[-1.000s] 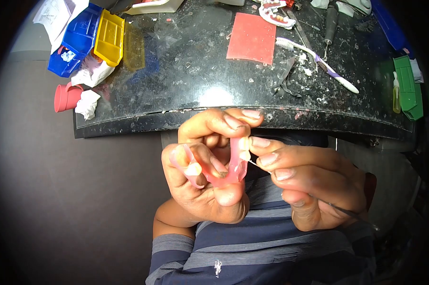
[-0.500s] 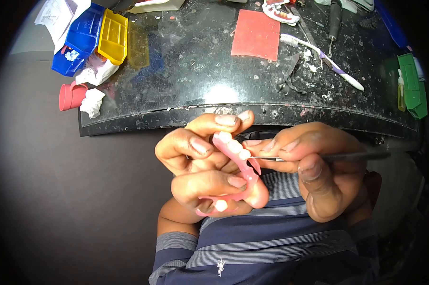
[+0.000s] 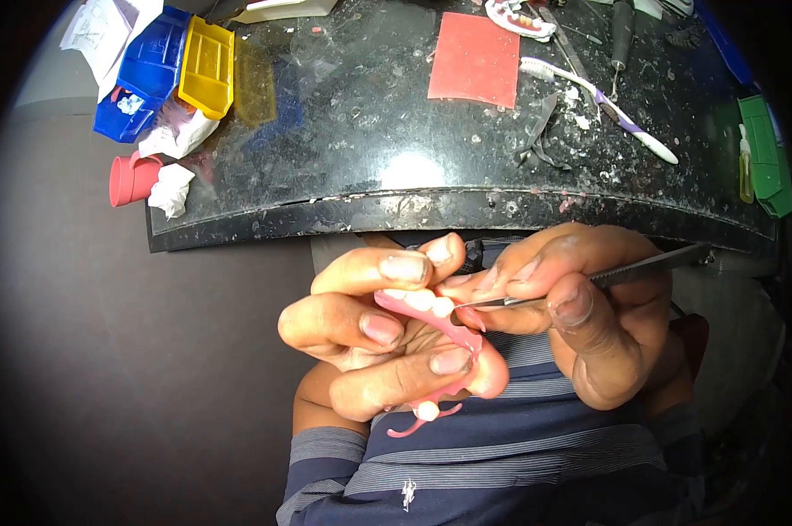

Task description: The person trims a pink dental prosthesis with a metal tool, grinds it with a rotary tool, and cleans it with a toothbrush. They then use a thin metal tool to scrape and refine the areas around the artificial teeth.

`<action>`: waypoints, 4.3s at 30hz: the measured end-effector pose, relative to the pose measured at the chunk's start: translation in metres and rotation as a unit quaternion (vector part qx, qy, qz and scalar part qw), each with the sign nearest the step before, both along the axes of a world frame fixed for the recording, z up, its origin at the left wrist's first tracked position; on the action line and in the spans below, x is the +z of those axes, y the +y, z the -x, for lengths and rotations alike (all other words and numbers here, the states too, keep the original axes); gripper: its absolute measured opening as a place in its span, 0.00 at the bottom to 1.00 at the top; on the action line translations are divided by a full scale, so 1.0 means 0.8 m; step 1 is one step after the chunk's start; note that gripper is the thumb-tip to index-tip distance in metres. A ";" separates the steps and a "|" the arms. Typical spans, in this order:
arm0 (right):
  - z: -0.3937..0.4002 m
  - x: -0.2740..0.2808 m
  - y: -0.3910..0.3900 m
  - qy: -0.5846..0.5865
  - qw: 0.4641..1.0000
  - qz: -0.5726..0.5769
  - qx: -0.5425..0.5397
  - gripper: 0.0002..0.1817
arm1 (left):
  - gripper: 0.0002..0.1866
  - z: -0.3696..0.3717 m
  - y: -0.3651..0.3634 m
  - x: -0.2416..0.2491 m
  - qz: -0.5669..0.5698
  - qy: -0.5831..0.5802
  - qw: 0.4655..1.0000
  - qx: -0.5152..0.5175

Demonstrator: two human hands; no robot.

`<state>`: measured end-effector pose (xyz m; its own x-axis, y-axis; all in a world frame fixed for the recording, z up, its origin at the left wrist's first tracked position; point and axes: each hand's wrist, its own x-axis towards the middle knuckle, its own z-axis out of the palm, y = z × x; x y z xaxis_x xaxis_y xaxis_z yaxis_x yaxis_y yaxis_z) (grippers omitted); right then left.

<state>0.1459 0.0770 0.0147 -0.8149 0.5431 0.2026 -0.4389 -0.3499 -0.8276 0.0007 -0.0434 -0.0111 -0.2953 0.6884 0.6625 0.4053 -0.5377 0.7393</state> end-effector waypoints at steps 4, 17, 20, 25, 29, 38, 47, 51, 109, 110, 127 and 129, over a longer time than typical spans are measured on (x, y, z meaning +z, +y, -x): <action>-0.001 0.000 0.000 -0.011 1.000 0.004 0.000 0.12 | 0.20 -0.011 0.019 -0.014 -0.111 0.048 0.989 0.081; -0.007 0.005 0.015 -0.088 0.990 -0.104 -0.035 0.14 | 0.33 0.008 0.021 -0.012 0.006 0.198 0.977 0.077; -0.007 0.016 0.013 -0.104 0.990 -0.092 -0.017 0.17 | 0.39 -0.005 0.028 0.005 0.049 0.214 0.970 0.105; -0.007 0.018 0.016 -0.100 0.993 0.044 -0.035 0.18 | 0.39 0.013 0.029 -0.005 -0.014 0.211 0.976 0.058; -0.011 0.017 0.018 -0.108 0.993 0.020 -0.042 0.19 | 0.33 0.002 0.037 -0.008 -0.056 0.028 0.998 0.031; -0.018 0.022 0.021 -0.138 0.987 -0.062 -0.049 0.18 | 0.15 -0.001 0.042 0.006 0.033 -0.139 0.990 -0.009; -0.018 0.016 0.031 -0.105 0.986 -0.064 -0.114 0.18 | 0.23 -0.023 0.034 0.024 0.124 -0.268 0.954 0.045; -0.015 0.011 0.030 -0.066 0.991 -0.089 -0.070 0.21 | 0.25 -0.029 0.033 0.036 0.168 -0.318 0.932 0.054; -0.007 0.009 0.023 -0.080 0.994 0.000 -0.078 0.15 | 0.12 -0.012 0.034 0.034 0.146 -0.499 0.838 -0.166; -0.008 0.006 0.024 -0.083 0.993 -0.022 -0.081 0.15 | 0.12 -0.011 0.033 0.035 0.156 -0.497 0.838 -0.164; 0.022 0.058 0.082 -0.027 0.805 -0.575 -0.141 0.33 | 0.08 0.038 0.078 0.076 0.119 -0.351 0.908 -0.195; 0.038 0.075 0.098 -0.040 0.776 -0.588 -0.224 0.33 | 0.08 0.057 0.095 0.092 0.121 -0.337 0.911 -0.206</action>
